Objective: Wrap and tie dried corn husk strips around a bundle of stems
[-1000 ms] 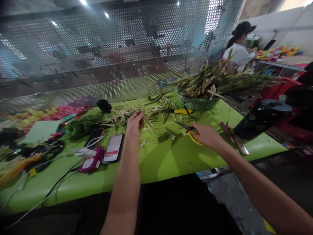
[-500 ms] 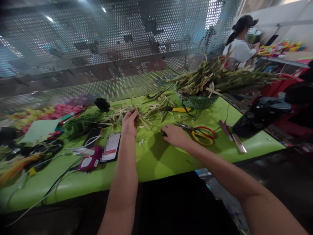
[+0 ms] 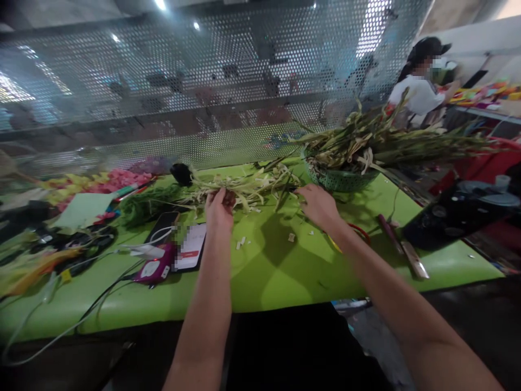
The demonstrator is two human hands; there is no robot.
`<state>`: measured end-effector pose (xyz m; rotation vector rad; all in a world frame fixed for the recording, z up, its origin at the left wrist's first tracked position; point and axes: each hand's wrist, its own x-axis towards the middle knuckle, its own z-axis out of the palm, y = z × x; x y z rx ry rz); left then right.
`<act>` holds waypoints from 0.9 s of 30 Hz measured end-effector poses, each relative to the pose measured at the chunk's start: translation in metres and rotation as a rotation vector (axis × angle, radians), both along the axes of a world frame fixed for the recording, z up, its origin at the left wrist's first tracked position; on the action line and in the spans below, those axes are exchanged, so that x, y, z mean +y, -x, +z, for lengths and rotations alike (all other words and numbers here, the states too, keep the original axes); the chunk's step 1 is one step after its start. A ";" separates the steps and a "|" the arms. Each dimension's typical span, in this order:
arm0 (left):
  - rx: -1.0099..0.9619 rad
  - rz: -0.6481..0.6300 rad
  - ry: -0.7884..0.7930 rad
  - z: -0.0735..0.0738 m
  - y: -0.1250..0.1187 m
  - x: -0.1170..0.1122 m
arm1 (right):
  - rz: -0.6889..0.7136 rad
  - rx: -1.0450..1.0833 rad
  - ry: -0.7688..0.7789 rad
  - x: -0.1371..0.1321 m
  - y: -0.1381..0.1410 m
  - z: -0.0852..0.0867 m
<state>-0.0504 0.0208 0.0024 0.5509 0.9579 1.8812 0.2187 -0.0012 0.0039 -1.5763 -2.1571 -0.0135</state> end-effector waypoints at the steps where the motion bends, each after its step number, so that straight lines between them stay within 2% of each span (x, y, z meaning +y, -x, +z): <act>1: -0.003 -0.031 -0.005 0.000 -0.004 0.000 | 0.061 0.173 0.049 -0.002 0.010 0.001; 4: -0.016 -0.131 -0.042 -0.002 -0.019 -0.003 | 0.271 0.665 0.339 -0.007 0.044 0.007; 6: -0.001 -0.209 -0.067 -0.003 -0.031 -0.006 | 0.296 0.914 0.505 -0.008 0.062 0.011; 7: 0.012 -0.253 -0.080 -0.003 -0.036 -0.009 | 0.300 1.030 0.541 -0.007 0.068 0.012; 10: 0.068 -0.368 -0.093 -0.006 -0.051 -0.017 | 0.227 1.373 0.495 -0.001 0.074 0.015; 12: 0.141 -0.438 -0.070 -0.008 -0.056 -0.022 | 0.163 1.519 0.436 0.004 0.069 0.015; 14: 0.263 -0.535 -0.054 -0.011 -0.054 -0.023 | 0.132 1.564 0.392 0.007 0.060 0.013; 17: 0.499 -0.662 -0.072 -0.014 -0.036 -0.016 | 0.115 1.506 0.339 0.011 0.043 0.011; 18: 0.560 -0.630 -0.066 -0.015 -0.027 -0.011 | 0.106 1.459 0.323 0.013 0.038 0.010; 21: 0.596 -0.221 -0.038 -0.013 -0.008 -0.002 | 0.088 1.258 0.290 0.017 0.029 0.009; 22: 0.593 -0.161 -0.037 -0.012 -0.007 -0.002 | 0.091 1.189 0.289 0.017 0.029 0.010; 23: 0.594 -0.157 -0.028 -0.011 -0.009 -0.003 | 0.100 1.135 0.290 0.017 0.029 0.010; 25: 0.633 -0.302 -0.005 -0.009 -0.022 -0.009 | 0.140 1.084 0.300 0.015 0.033 0.011; 27: 0.692 -0.519 -0.008 -0.010 -0.039 -0.016 | 0.190 1.096 0.307 0.013 0.039 0.012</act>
